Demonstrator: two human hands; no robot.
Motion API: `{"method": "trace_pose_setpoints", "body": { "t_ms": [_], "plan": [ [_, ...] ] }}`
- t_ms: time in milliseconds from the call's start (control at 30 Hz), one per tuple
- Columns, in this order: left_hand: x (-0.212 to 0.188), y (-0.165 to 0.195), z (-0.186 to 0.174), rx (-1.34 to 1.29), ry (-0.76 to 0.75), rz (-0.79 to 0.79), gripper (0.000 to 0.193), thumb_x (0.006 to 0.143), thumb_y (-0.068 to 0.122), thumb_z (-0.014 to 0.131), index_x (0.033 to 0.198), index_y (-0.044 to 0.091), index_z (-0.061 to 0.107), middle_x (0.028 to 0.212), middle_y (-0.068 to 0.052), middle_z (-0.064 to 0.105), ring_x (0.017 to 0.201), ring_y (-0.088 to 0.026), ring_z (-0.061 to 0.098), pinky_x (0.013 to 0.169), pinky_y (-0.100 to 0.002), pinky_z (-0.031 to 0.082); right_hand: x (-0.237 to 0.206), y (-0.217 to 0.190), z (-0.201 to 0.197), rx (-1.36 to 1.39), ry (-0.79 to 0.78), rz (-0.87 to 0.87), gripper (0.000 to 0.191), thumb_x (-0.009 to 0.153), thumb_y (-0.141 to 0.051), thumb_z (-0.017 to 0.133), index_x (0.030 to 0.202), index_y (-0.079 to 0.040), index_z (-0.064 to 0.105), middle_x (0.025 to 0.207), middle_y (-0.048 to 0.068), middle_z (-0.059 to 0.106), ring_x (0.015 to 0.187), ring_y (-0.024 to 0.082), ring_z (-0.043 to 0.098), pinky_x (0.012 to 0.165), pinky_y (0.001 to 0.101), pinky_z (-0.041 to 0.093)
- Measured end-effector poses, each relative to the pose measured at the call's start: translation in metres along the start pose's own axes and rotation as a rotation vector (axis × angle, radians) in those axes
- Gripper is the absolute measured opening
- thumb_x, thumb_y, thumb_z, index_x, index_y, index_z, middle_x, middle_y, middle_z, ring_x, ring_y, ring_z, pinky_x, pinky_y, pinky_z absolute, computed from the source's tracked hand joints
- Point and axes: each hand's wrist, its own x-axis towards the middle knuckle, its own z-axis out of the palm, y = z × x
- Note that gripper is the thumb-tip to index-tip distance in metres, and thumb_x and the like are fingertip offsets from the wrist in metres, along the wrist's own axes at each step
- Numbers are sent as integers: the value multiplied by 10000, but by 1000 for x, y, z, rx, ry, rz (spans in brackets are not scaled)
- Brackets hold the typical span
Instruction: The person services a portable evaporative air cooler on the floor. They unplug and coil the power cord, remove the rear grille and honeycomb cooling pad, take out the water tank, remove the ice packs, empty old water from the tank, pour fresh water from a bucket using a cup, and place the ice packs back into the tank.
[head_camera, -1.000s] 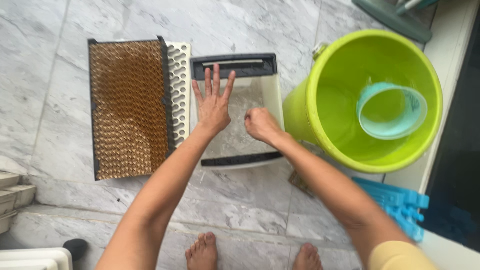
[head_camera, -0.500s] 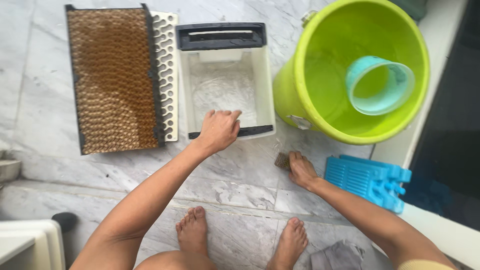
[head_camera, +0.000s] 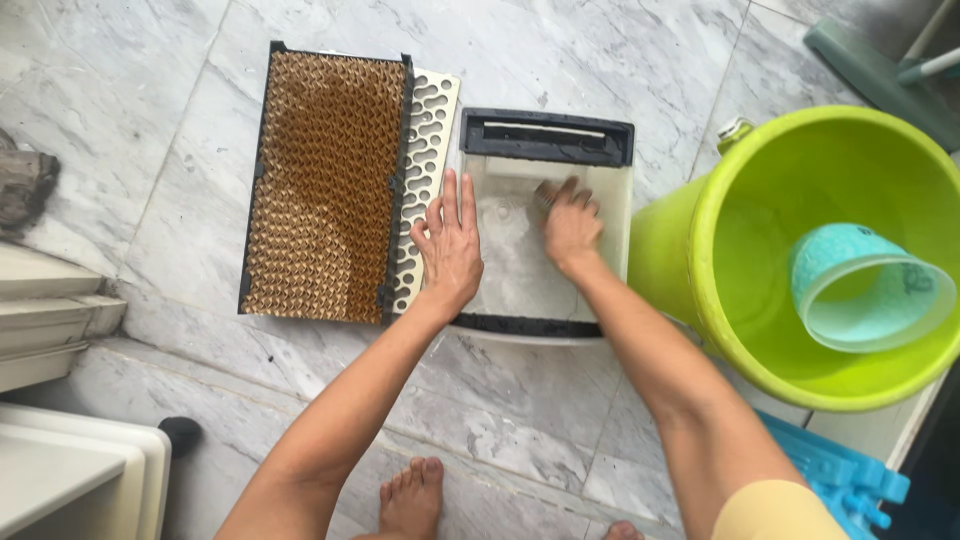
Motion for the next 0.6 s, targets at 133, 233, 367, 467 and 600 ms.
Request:
{"method": "trace_pose_setpoints", "body": {
  "t_ms": [133, 233, 367, 467, 600],
  "plan": [
    [-6, 4, -1, -96, 9, -12, 1055, 764, -29, 665, 1685, -16, 150, 1768, -183, 113, 1403, -338, 396, 1011, -541, 331, -4, -16, 80, -369, 135, -251, 780, 942, -295, 646, 1577, -12, 292, 1551, 394, 265, 1400, 617, 352, 943, 824, 435],
    [-9, 8, -7, -85, -41, 29, 1079, 724, -43, 659, 1676, 21, 154, 1743, -257, 69, 1418, -362, 385, 993, -555, 327, -3, -19, 95, -333, 121, -455, 687, 969, -192, 594, 1600, -73, 350, 1513, 309, 413, 1358, 514, 464, 925, 738, 496],
    [-9, 8, -13, -82, -91, 28, 1112, 724, -68, 657, 1701, 141, 167, 1749, -256, 46, 1453, -352, 375, 992, -538, 337, 1, -20, 78, -292, 295, -532, 682, 944, -194, 606, 1589, -84, 411, 1367, 233, 541, 1199, 409, 579, 886, 654, 549],
    [-9, 7, -17, -185, -60, 24, 1141, 720, -88, 677, 1713, 138, 162, 1769, -234, 31, 1474, -356, 371, 1007, -552, 336, 2, -28, 66, -327, 352, -711, 692, 899, -241, 633, 1539, -85, 423, 1298, 210, 561, 1121, 378, 605, 800, 640, 572],
    [-9, 9, -24, -180, -178, 10, 1250, 584, -144, 684, 1687, 174, 191, 1732, -261, -10, 1468, -368, 343, 971, -540, 331, 25, -51, 72, -75, 109, -396, 456, 1025, -266, 607, 1463, -196, 498, 1250, 205, 574, 1066, 384, 620, 686, 507, 614]
  ]
}}
